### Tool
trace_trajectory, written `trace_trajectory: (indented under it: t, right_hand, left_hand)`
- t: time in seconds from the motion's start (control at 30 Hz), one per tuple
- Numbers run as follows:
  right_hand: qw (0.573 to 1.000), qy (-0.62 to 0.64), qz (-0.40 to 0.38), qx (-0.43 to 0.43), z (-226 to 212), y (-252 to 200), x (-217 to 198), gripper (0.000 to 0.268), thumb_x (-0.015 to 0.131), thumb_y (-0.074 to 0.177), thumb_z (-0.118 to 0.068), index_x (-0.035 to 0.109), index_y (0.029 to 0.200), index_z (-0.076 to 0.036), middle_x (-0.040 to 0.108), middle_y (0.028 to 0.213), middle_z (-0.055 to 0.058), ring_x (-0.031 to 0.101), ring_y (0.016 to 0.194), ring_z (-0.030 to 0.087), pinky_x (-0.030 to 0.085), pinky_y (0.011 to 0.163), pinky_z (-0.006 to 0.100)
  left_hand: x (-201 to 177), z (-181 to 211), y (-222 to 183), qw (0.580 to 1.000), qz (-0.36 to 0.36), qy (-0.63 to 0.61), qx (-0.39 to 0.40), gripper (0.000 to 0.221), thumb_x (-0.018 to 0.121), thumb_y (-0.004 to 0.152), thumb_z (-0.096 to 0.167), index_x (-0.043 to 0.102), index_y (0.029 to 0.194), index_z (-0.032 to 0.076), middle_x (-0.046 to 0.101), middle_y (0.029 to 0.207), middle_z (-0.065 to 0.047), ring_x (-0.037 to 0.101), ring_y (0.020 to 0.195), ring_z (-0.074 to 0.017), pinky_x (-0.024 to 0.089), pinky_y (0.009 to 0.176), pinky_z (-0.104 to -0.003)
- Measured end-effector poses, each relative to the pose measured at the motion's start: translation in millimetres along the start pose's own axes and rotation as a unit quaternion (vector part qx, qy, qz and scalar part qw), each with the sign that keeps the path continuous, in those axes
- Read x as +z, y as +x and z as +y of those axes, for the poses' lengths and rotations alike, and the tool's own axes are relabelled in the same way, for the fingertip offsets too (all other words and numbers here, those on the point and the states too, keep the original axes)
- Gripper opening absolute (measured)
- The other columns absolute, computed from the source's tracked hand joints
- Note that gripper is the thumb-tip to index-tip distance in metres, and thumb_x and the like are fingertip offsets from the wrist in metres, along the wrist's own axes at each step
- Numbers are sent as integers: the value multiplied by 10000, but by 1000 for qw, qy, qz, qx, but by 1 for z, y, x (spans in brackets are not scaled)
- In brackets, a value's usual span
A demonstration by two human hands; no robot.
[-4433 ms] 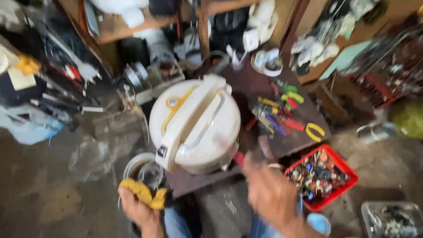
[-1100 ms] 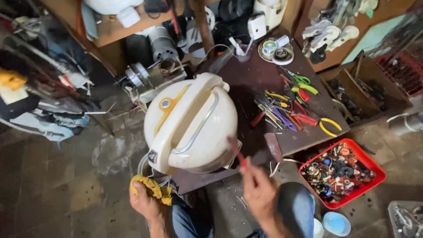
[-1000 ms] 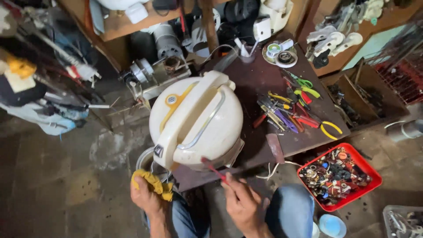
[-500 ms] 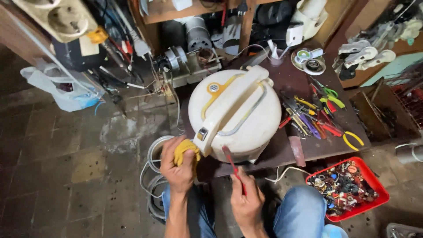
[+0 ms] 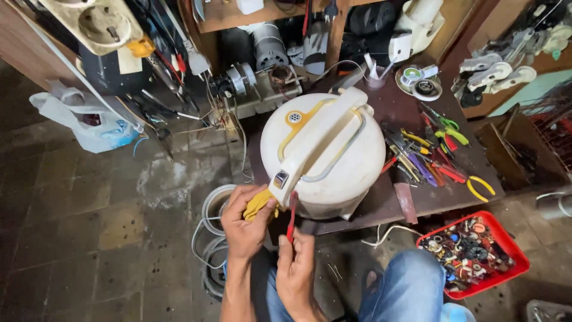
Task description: Cleaning the exterior and prying dirt from the crevices of a rice cooker using a cloth and a screwdriver.
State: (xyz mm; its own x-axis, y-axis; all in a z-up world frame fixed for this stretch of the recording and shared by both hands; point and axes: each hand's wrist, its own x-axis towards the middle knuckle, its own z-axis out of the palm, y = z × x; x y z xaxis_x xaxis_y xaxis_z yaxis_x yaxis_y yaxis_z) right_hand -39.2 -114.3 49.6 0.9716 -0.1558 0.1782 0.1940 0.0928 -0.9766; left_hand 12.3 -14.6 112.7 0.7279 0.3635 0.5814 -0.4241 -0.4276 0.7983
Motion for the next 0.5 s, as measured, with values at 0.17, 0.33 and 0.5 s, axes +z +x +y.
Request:
trace_trajectory:
  t: [0.17,0.33,0.5]
  right_hand:
    - [997,46,-30,61,-26,-7,3,190,506,1017,-241,473,1071,-62,489,699,37,414,520,64,380,469,239]
    - [994,54,-45,79,-41,9,3,181,502,1009,-241,466,1050,-68,588,778,93,519,574,95,463,492,256]
    - [988,78,-60,117,-49,-4,5,174,493,1017,-221,446,1045,-56,496,745,121,488,541,160,399,496,297]
  left_hand:
    - [-7,5,-1,1000,-27,-9,-10,218,766,853,92,736,1065,55,677,944,-85,624,841,-160,485,752,-272]
    - [-10,5,6,998,-55,4,0,172,755,864,146,735,1003,47,602,823,-55,551,746,-154,424,675,-277]
    - [-8,4,5,999,-47,-13,0,176,765,847,117,734,1002,41,610,825,-56,558,754,-151,438,690,-273]
